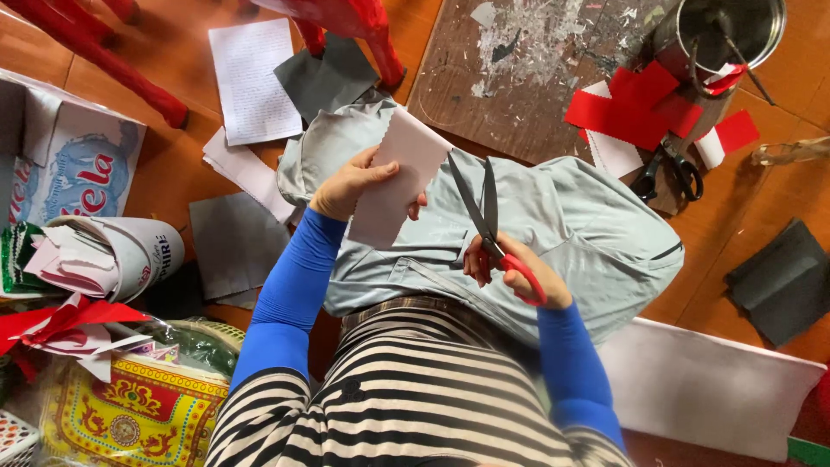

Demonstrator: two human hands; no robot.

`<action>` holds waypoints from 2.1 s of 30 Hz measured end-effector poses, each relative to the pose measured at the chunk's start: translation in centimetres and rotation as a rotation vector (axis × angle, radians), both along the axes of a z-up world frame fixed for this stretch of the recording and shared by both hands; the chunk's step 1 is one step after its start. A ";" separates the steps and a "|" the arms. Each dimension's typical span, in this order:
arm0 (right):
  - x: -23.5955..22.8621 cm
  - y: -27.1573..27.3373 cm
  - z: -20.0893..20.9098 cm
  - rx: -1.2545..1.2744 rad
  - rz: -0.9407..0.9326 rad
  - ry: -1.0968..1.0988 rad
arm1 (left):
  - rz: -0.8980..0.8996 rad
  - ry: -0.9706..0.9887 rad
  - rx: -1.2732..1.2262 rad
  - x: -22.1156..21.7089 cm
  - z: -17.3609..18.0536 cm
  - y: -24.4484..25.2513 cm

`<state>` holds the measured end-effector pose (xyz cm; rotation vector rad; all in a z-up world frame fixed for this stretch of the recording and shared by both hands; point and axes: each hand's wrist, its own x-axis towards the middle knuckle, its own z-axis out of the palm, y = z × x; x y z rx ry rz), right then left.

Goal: Applying decorative red and white paper strips to a horse figure using glue and scissors.

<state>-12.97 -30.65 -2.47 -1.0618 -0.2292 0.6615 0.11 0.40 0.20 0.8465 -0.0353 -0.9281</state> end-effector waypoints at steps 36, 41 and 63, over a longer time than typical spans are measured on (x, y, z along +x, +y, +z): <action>3.9 -2.6 -4.5 -0.234 -0.265 0.059 | -0.326 -0.134 0.223 0.7 -0.2 -1.0; 13.2 -13.4 -21.3 -0.764 -0.680 -0.048 | -0.141 -0.055 0.191 1.2 -2.8 -1.8; 23.4 -4.9 -18.1 -0.444 -0.730 0.178 | -0.200 -0.039 0.189 11.0 -25.3 -11.3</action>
